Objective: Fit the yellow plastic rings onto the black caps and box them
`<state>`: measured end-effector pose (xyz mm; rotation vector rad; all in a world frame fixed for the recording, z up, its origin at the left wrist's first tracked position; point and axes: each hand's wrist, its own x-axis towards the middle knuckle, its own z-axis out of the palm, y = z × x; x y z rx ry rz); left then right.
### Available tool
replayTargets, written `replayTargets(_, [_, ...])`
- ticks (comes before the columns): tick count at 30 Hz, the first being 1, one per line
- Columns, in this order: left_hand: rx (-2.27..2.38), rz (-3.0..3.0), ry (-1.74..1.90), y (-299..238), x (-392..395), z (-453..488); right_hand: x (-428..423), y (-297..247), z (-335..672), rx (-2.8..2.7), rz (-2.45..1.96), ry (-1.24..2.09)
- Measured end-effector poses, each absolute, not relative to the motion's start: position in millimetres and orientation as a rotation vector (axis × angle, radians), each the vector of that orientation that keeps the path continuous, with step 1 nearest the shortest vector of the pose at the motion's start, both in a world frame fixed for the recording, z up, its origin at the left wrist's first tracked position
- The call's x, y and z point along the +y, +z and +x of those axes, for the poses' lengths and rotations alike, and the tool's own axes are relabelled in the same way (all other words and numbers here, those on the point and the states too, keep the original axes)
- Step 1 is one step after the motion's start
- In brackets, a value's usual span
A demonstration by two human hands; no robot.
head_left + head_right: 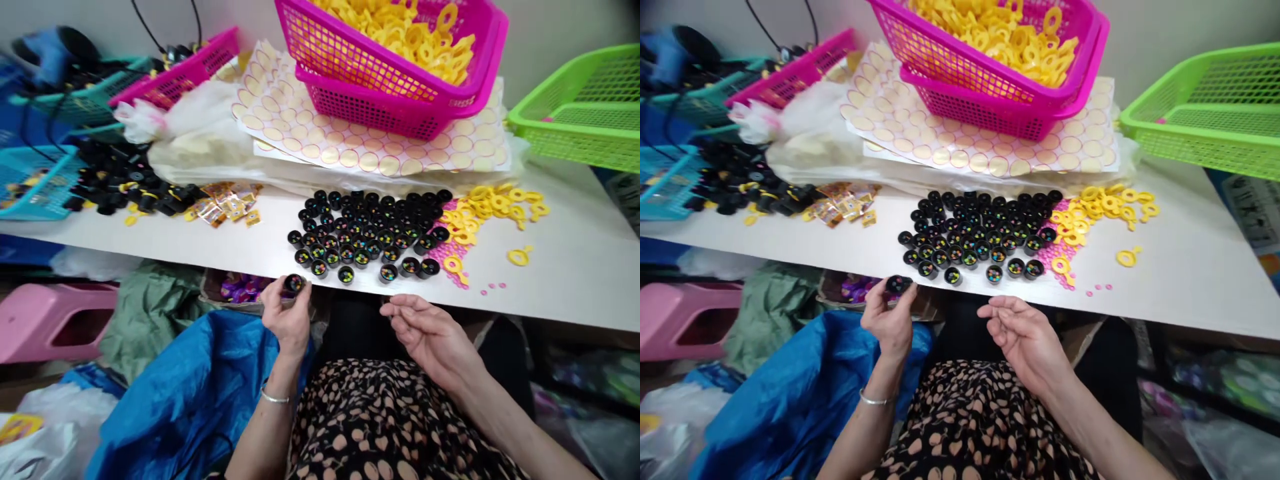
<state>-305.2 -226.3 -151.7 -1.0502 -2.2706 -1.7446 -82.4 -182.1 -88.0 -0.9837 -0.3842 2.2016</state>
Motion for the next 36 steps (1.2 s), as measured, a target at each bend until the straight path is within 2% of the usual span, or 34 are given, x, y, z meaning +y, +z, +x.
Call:
replayTargets(3, [-2.297,-0.883,-1.533,-157.2,-214.3,-340.9,-185.5,-89.5,-86.1,-0.377,-1.028,2.231])
replayTargets(12, [-2.409,-1.155,-1.151,-158.9,-183.1,-380.3,-187.0,-95.7,-95.3,-0.426,-0.951,2.244])
replayTargets(18, [-2.046,-1.154,-1.255,-148.5,-202.4,-343.8,-179.7,-91.3,-99.0,-0.316,-0.776,2.267])
replayTargets(22, [-1.954,-1.558,-1.28,-154.0,-213.7,-287.9,-178.1,-86.8,-100.1,-0.292,-0.698,2.263])
replayTargets(28, [-2.201,-1.56,-1.332,-168.2,-196.8,-249.7,-181.7,-88.5,-93.9,-0.309,-0.649,2.293])
replayTargets(33, [-2.493,-1.443,-1.299,-157.4,-184.0,-245.3,-184.7,-90.6,-89.1,-0.34,-0.626,2.29])
replayTargets(36, [-2.466,-1.509,-1.303,-147.2,-184.9,-242.5,-182.9,-86.0,-87.8,-0.393,-0.625,2.255])
